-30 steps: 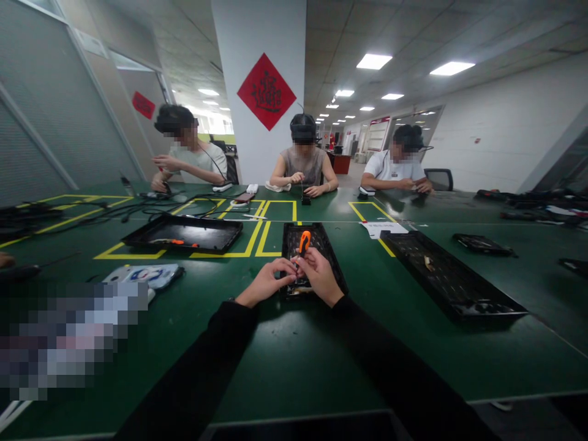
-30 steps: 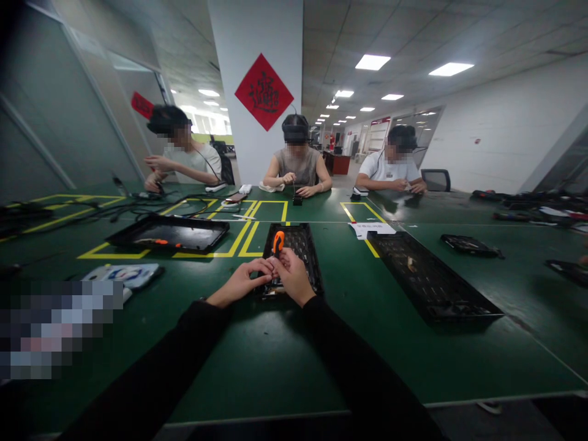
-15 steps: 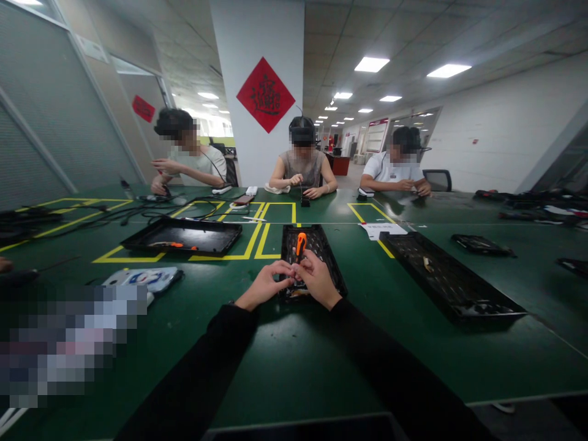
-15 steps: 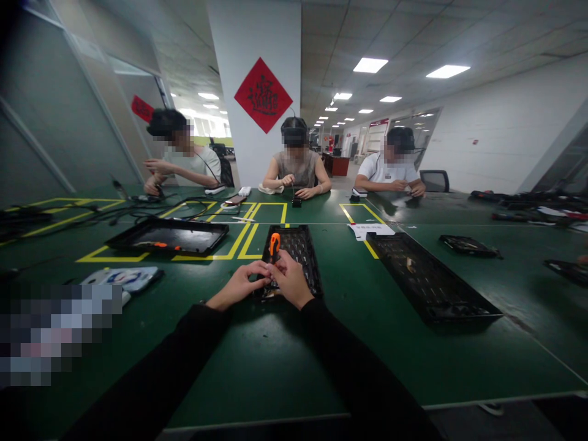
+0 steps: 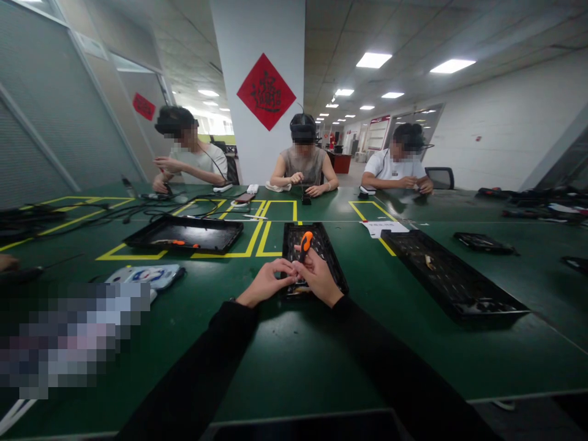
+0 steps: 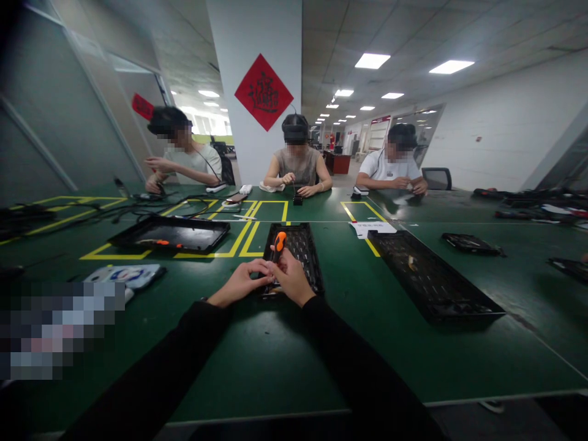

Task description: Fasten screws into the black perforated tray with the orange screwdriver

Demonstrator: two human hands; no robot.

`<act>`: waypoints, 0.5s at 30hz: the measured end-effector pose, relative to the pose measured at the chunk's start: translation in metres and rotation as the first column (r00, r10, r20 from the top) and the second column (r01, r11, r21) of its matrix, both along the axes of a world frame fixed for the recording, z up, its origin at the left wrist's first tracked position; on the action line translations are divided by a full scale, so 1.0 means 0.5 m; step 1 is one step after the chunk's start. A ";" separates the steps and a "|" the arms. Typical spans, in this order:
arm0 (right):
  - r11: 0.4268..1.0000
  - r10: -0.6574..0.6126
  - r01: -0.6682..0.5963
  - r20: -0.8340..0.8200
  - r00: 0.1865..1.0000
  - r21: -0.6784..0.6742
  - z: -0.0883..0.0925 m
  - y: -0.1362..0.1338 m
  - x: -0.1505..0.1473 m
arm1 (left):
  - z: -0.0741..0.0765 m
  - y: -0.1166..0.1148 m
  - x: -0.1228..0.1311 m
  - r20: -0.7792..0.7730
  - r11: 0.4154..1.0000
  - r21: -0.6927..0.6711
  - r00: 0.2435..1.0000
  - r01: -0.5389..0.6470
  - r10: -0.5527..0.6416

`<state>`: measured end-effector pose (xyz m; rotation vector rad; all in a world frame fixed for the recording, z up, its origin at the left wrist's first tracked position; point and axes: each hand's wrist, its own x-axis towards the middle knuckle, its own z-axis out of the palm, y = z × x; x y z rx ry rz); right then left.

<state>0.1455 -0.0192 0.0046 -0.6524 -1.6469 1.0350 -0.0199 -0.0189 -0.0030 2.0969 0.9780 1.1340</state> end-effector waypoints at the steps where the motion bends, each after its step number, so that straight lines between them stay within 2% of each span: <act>1: 1.000 0.000 0.000 0.001 1.000 -0.007 0.000 0.000 0.000 | 0.000 0.001 0.000 0.002 1.000 -0.003 1.000 -0.005 0.005; 7: 1.000 0.010 -0.010 0.002 1.000 -0.012 0.001 0.000 0.002 | -0.004 0.004 0.000 0.026 1.000 -0.012 0.999 -0.022 0.022; 15: 1.000 -0.007 0.007 0.000 1.000 -0.005 0.001 -0.002 0.002 | -0.005 0.002 -0.003 -0.032 0.999 0.008 0.999 0.034 -0.034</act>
